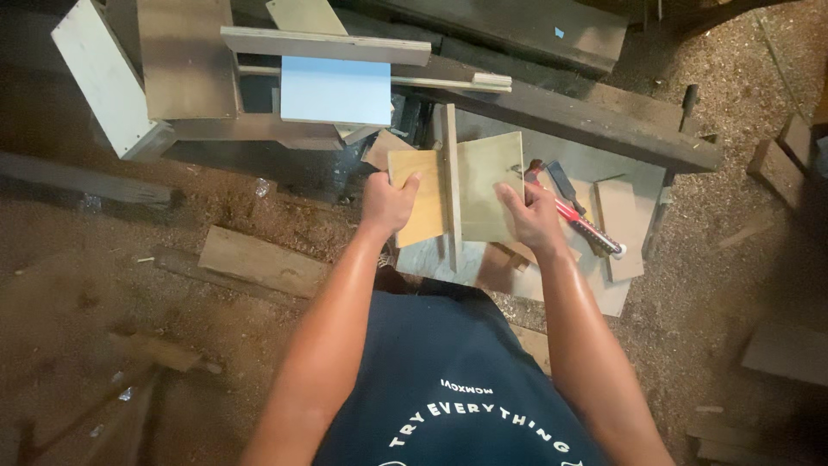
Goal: The person assembles small wooden pieces into a box-like structure. They align the pieces, apply glue to the edges, and use a hammer to drive nails into the joints. The person repeatedly adjusts the pieces and hammers them together until the structure is formed.
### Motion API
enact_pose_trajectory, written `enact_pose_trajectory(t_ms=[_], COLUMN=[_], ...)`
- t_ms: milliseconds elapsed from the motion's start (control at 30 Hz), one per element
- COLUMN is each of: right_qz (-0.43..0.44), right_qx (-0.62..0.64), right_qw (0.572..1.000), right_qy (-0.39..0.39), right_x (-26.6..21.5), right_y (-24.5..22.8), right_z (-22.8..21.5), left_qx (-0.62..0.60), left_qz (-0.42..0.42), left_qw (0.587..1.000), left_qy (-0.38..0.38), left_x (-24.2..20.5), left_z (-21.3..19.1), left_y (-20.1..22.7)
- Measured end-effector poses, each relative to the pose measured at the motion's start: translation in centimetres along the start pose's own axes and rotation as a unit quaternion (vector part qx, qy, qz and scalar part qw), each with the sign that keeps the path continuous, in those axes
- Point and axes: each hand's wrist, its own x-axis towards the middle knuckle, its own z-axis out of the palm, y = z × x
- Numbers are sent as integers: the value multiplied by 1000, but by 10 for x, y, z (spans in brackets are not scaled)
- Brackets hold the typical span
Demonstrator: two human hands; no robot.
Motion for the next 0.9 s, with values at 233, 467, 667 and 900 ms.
enact_pose_trajectory(t_ms=[233, 467, 667, 900], right_qz=[-11, 61, 24, 49], right_qx=[18, -23, 45, 24], right_qw=[1000, 998, 999, 998], right_qy=[-5, -4, -4, 7], right_x=[1, 5, 11, 7], right_y=[-4, 2, 7, 4], right_z=[1, -3, -7, -4], left_qx=[0, -26, -10, -38], left_qz=[2, 62, 17, 13], left_qw=[1000, 998, 1000, 999], left_qy=[0, 6, 0, -12], left_x=[0, 7, 14, 15], left_z=[-5, -12, -9, -10], left_y=[1, -5, -3, -17])
